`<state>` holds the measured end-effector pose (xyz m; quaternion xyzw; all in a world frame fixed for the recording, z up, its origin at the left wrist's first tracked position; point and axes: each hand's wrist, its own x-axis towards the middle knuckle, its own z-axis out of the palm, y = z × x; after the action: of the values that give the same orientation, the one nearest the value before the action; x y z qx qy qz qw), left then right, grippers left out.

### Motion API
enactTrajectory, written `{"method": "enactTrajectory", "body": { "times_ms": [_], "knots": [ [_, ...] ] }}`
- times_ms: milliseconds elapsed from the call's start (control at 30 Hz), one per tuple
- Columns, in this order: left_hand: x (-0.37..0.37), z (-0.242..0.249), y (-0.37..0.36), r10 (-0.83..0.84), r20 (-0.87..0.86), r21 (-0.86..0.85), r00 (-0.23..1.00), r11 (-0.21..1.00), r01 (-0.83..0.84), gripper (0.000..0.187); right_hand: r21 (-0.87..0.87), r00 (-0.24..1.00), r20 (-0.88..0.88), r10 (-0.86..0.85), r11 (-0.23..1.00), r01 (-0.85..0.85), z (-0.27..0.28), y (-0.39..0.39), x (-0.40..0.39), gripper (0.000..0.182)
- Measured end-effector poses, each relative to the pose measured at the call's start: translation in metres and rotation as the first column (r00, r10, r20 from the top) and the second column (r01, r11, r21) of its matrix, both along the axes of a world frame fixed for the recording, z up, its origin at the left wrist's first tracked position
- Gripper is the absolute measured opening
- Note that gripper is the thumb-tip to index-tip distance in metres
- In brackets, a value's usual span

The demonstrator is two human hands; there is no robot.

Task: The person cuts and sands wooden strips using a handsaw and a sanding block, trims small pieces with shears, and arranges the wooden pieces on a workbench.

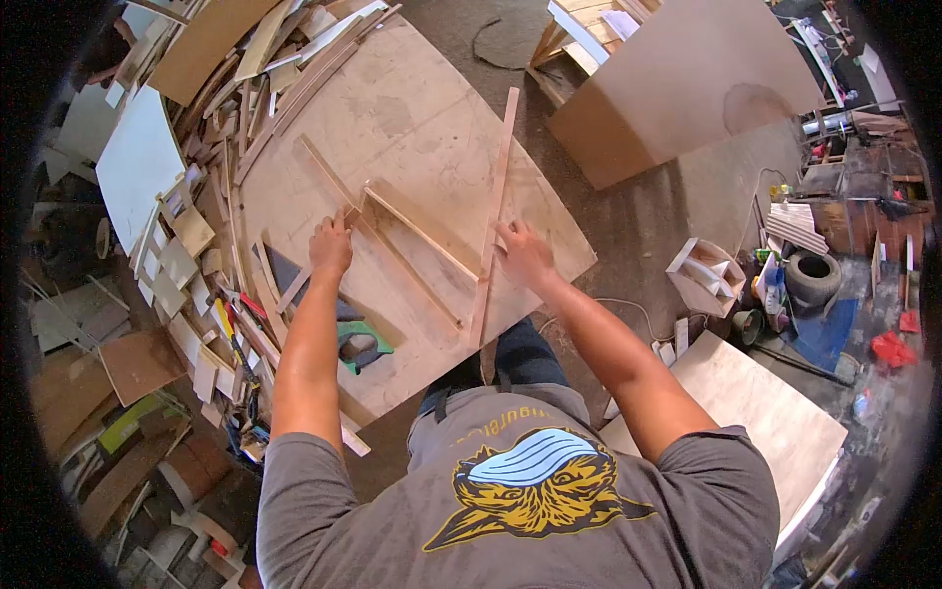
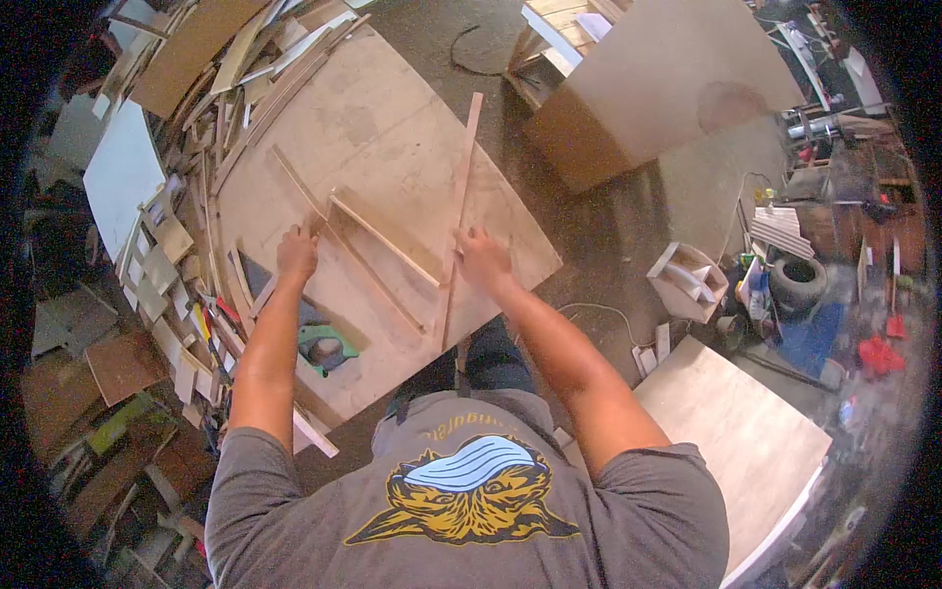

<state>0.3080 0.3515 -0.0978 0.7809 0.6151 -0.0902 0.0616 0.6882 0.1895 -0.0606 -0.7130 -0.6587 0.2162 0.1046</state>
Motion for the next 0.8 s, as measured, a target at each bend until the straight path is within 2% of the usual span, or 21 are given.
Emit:
{"method": "enactTrajectory", "body": {
  "times_ms": [33,100,133,200,267,300,333,400,500,600,700,800],
  "knots": [
    [0.001,-0.001,-0.002,0.004,0.024,0.082,1.0,0.997,-0.006,0.058,-0.018,1.0,-0.014,0.015,1.0,-0.016,-0.001,0.006,0.002,0.044],
    [0.003,-0.002,-0.009,0.005,0.069,0.245,0.998,0.969,-0.022,0.057,0.061,0.985,0.098,0.143,0.987,-0.149,-0.012,0.017,0.006,0.043],
    [0.012,0.003,-0.015,0.044,0.12,0.277,0.992,0.958,-0.075,0.052,0.093,0.967,0.155,0.203,0.971,-0.218,-0.017,0.022,0.009,0.043],
    [0.04,0.009,-0.031,0.114,0.222,0.334,0.968,0.924,-0.186,0.043,0.043,0.949,0.18,0.259,0.962,-0.27,-0.028,0.034,0.018,0.043],
    [0.053,-0.022,-0.063,0.004,0.538,0.151,0.843,0.983,-0.101,0.027,0.019,0.941,0.147,0.306,0.95,-0.312,-0.028,0.044,0.026,0.041],
    [0.082,-0.003,-0.087,0.268,0.543,-0.185,0.796,0.962,-0.198,0.03,0.021,0.94,0.103,0.326,0.944,-0.33,-0.02,0.048,0.03,0.039],
    [0.1,-0.004,-0.115,0.26,0.534,-0.253,0.805,0.957,-0.142,0.042,0.023,0.936,0.059,0.348,0.936,-0.35,-0.016,0.052,0.034,0.038],
    [0.144,0.038,-0.142,0.431,0.382,-0.525,0.817,0.829,-0.192,0.055,0.087,0.917,0.083,0.389,0.914,-0.396,-0.024,0.054,0.042,0.047],
    [0.176,0.023,-0.151,0.533,0.333,-0.544,0.778,0.782,-0.303,0.058,0.144,0.896,0.104,0.431,0.885,-0.442,-0.025,0.059,0.045,0.05],
    [0.196,0.023,-0.138,0.566,0.47,-0.45,0.678,0.814,-0.368,0.052,0.134,0.888,0.09,0.45,0.878,-0.459,-0.037,0.06,0.049,0.048],
    [0.194,0.011,-0.119,0.579,0.404,-0.424,0.709,0.805,-0.416,0.045,0.137,0.846,0.12,0.52,0.835,-0.532,-0.04,0.068,0.05,0.046],
    [0.176,0.013,-0.099,0.617,0.391,-0.371,0.683,0.784,-0.497,0.041,0.177,0.797,0.121,0.592,0.777,-0.604,-0.033,0.08,0.052,0.045]
  ]
}}
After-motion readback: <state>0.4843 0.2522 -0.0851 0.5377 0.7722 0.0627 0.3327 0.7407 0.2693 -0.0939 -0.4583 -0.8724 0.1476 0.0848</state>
